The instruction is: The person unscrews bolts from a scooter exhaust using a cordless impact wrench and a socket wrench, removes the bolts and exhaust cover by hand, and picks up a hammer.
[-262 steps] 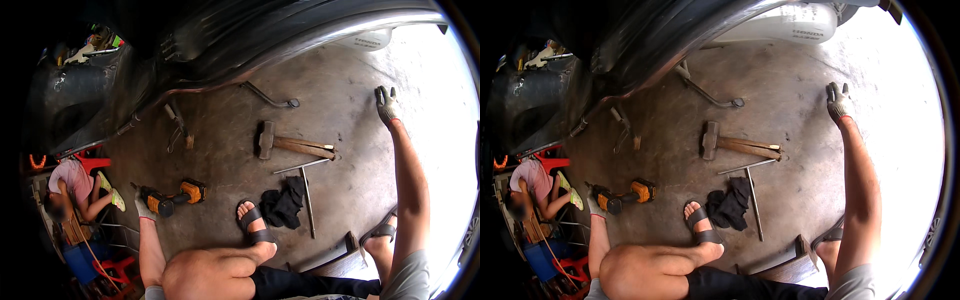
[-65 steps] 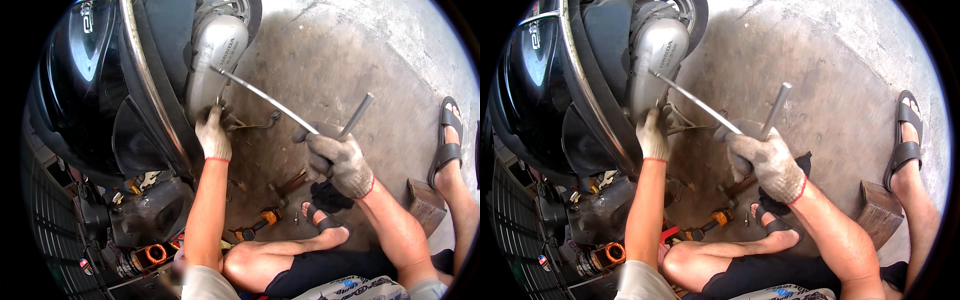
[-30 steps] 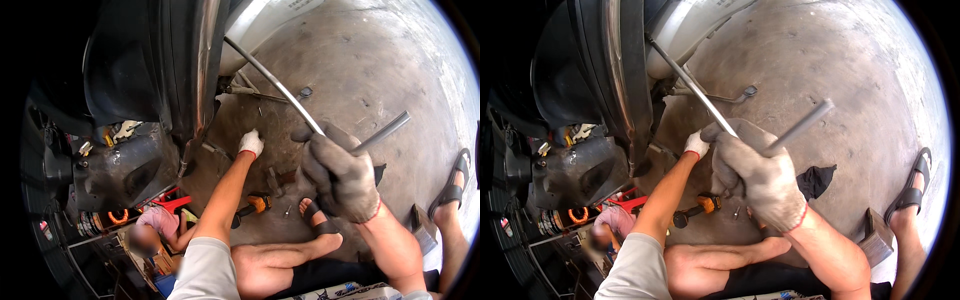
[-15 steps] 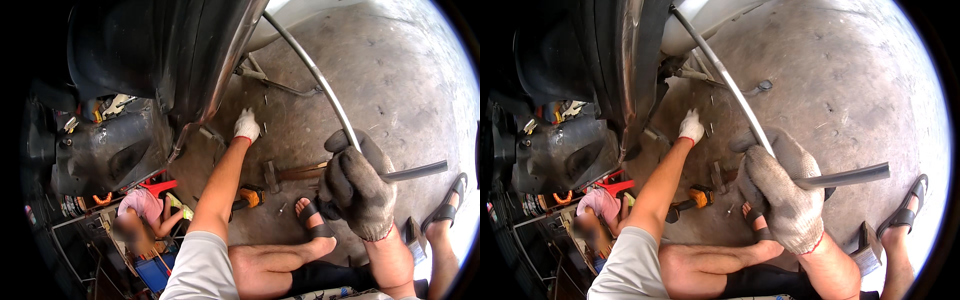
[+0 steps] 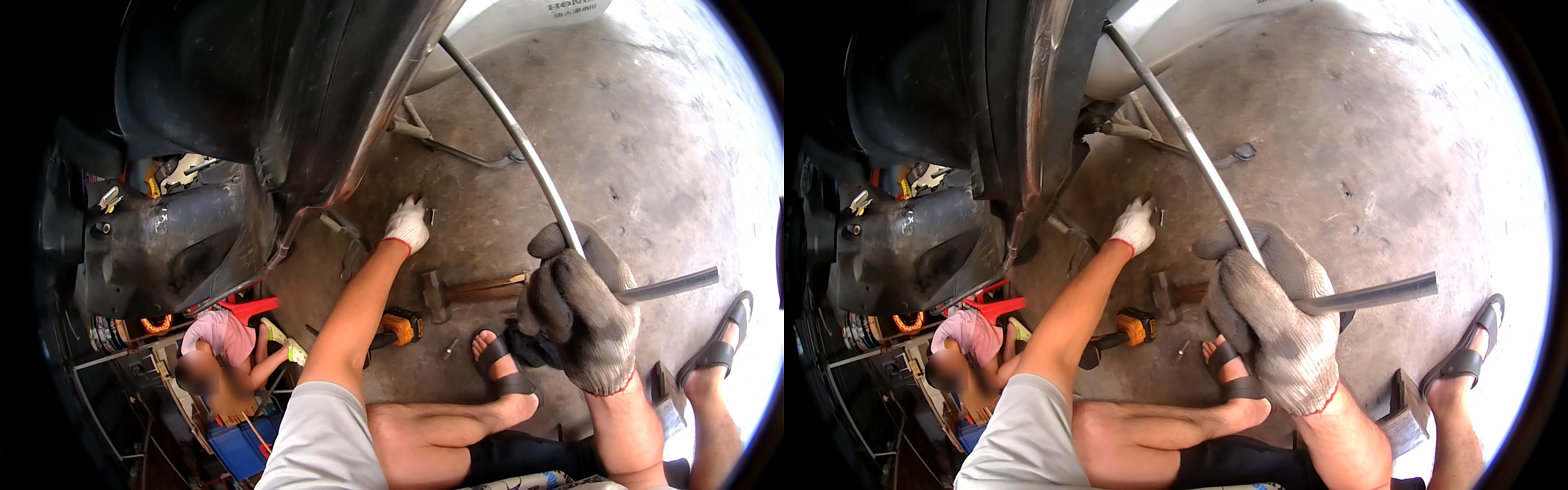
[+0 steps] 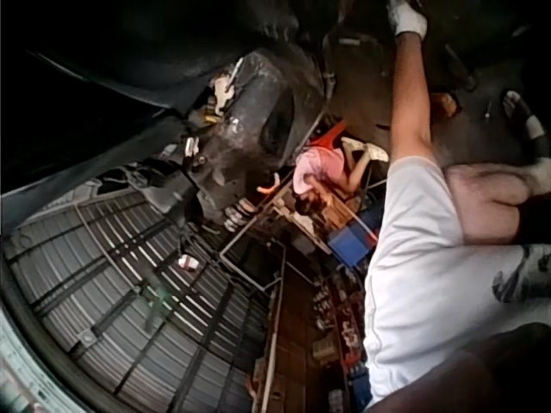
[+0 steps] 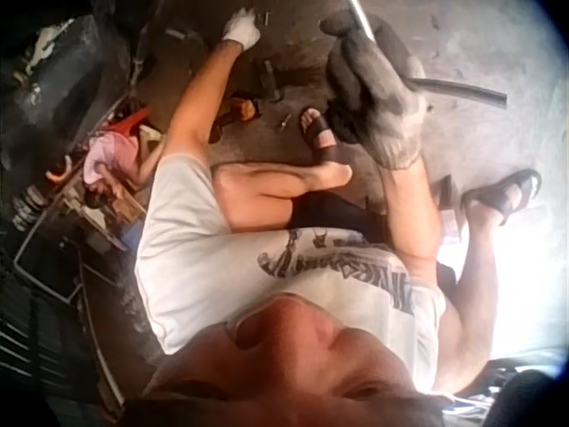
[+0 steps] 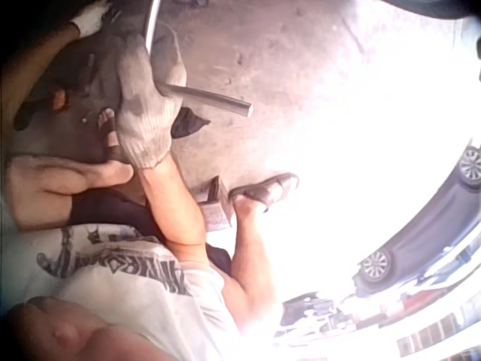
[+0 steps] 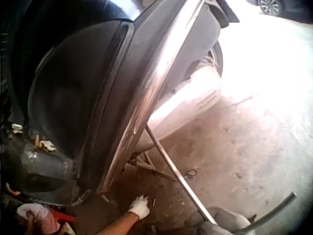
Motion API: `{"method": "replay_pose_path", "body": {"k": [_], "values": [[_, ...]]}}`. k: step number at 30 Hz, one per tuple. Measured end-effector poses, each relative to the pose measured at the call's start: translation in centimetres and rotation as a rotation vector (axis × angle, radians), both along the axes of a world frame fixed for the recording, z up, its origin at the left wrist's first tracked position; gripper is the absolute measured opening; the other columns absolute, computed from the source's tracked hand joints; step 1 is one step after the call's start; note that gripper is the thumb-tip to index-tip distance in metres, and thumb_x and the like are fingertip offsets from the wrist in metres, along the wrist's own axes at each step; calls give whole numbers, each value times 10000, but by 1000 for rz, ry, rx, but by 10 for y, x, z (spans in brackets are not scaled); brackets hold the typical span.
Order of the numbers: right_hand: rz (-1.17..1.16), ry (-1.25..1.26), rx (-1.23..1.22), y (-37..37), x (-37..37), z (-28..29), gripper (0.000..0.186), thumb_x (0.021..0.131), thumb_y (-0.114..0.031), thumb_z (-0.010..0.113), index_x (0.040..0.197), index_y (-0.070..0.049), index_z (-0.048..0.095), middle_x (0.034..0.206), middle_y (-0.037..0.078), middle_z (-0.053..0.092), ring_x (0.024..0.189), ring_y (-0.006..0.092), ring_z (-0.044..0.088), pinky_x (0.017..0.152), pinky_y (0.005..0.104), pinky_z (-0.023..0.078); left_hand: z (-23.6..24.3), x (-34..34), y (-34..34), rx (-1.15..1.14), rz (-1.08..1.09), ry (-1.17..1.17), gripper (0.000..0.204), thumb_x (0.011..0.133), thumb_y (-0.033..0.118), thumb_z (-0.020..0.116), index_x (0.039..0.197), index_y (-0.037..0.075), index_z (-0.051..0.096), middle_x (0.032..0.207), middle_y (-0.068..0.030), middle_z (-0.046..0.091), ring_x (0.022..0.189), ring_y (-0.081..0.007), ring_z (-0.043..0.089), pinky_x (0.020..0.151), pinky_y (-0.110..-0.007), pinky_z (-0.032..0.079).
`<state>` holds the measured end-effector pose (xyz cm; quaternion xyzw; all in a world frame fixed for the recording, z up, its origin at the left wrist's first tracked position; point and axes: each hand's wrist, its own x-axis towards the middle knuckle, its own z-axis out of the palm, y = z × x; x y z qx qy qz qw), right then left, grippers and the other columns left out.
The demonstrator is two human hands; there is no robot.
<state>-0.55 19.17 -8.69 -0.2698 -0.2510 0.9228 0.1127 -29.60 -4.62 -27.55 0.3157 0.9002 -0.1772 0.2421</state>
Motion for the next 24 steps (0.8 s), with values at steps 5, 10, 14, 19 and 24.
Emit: {"method": "replay_pose_path", "body": {"k": [5, 10, 14, 19, 24], "values": [[-13, 15, -28, 3, 0, 7, 276, 1007, -172, 493, 1131, 71, 534, 553, 9, 443, 492, 120, 440, 514, 264, 423, 45, 26, 20, 45, -67, 106, 544, 849, 150, 656, 1369, 56, 527, 1424, -219, 475, 1295, -390, 480, 1093, -443, 420], [-65, 108, -152, -4, 2, 14, 246, 1015, -166, 491, 1103, 53, 560, 584, 11, 441, 481, 102, 391, 533, 262, 443, 153, 104, 103, 940, -306, 81, 243, 851, 18, 604, 1090, 57, 588, 1030, -153, 584, 954, -360, 576, 856, -449, 486], [-87, 168, -75, -15, 0, 8, 214, 1006, -171, 541, 1085, 17, 604, 678, 13, 555, 579, 90, 523, 513, 242, 427, 244, 178, 154, 1315, -355, -69, 270, 793, -55, 612, 1052, 23, 598, 990, -125, 595, 887, -328, 582, 812, -406, 498], [-493, -533, 1557, -88, -48, -79, 367, 1015, -176, 518, 1338, -9, 469, 1177, 120, 565, 1107, 176, 556, 951, 335, 461, 285, 245, 230, 755, -411, -491, 310, 939, 89, 589, 1237, 6, 572, 1048, -176, 660, 927, -252, 657, 855, -339, 513], [-332, -299, 1650, -79, -45, -55, 455, 1020, -252, 493, 1415, -46, 401, 1346, 110, 510, 1255, 211, 500, 1062, 376, 421, 274, 234, 229, 729, -163, -595, 180, 1005, 144, 520, 1061, 7, 623, 798, -37, 630, 681, -114, 569, 686, -273, 495]]}}
